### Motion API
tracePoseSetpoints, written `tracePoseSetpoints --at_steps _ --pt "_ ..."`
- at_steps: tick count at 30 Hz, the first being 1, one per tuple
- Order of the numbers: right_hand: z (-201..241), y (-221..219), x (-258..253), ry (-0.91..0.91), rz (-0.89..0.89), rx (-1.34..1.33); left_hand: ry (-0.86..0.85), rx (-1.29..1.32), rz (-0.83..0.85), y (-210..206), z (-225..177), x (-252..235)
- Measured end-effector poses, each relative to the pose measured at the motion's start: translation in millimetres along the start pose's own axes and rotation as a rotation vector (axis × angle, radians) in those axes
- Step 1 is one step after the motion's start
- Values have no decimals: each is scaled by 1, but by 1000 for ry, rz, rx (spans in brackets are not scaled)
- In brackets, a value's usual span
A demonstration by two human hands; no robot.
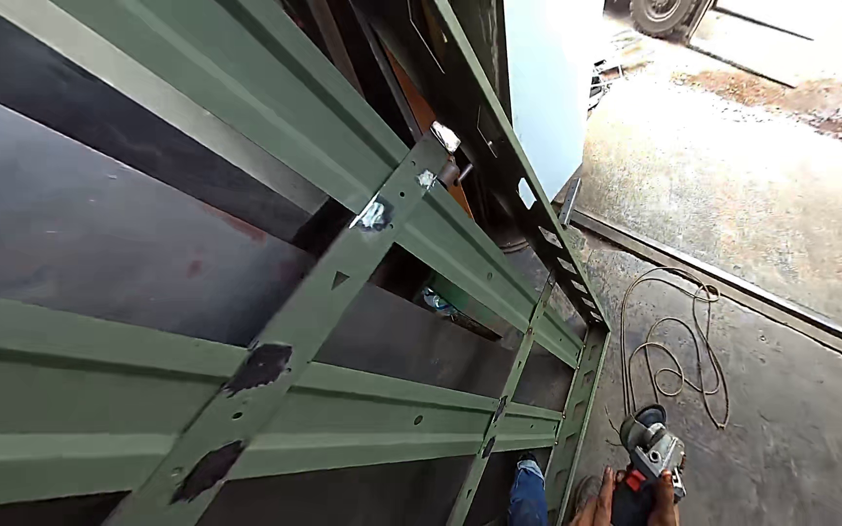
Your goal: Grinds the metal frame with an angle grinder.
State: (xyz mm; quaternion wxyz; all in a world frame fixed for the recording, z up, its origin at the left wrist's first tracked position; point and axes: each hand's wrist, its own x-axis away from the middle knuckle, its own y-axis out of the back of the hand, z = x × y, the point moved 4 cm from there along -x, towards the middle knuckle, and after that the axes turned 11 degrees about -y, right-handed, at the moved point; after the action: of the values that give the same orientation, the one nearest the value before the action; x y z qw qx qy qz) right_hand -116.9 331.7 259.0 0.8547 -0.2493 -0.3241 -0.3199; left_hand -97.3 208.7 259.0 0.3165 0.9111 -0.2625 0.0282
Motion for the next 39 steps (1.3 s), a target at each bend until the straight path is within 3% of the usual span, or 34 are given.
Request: tracePoseSetpoints --at_steps 4,8,10,17,20,22,25,27,29,32,39 --pt "6 -8 -24 9 142 -119 -37 109 -108 9 1 -20" --pt "6 -17 -66 -10 200 -57 -117 305 -7 10 29 -39" --pt "4 -19 -85 -44 216 -3 -33 333 -75 19 45 -50" --pt "9 -35 -171 -164 195 338 414 -47 -321 66 132 -123" --pt "-16 -52 -222 -256 198 482 530 -161 -391 68 186 -165" --pt "-43 -65 -260 -302 217 588 570 -105 -408 60 228 -196" --pt "-89 -85 -299 -349 240 696 554 94 -403 48 275 -230" --pt "-111 -96 -313 -348 257 742 554 4 -325 43 291 -238" --pt "-130 -100 -319 -349 262 825 536 -145 -270 39 295 -238" --pt "-150 -99 -319 -359 243 795 480 -292 -328 33 298 -239" --pt "-161 -99 -305 -403 237 609 296 -302 -465 29 308 -228"
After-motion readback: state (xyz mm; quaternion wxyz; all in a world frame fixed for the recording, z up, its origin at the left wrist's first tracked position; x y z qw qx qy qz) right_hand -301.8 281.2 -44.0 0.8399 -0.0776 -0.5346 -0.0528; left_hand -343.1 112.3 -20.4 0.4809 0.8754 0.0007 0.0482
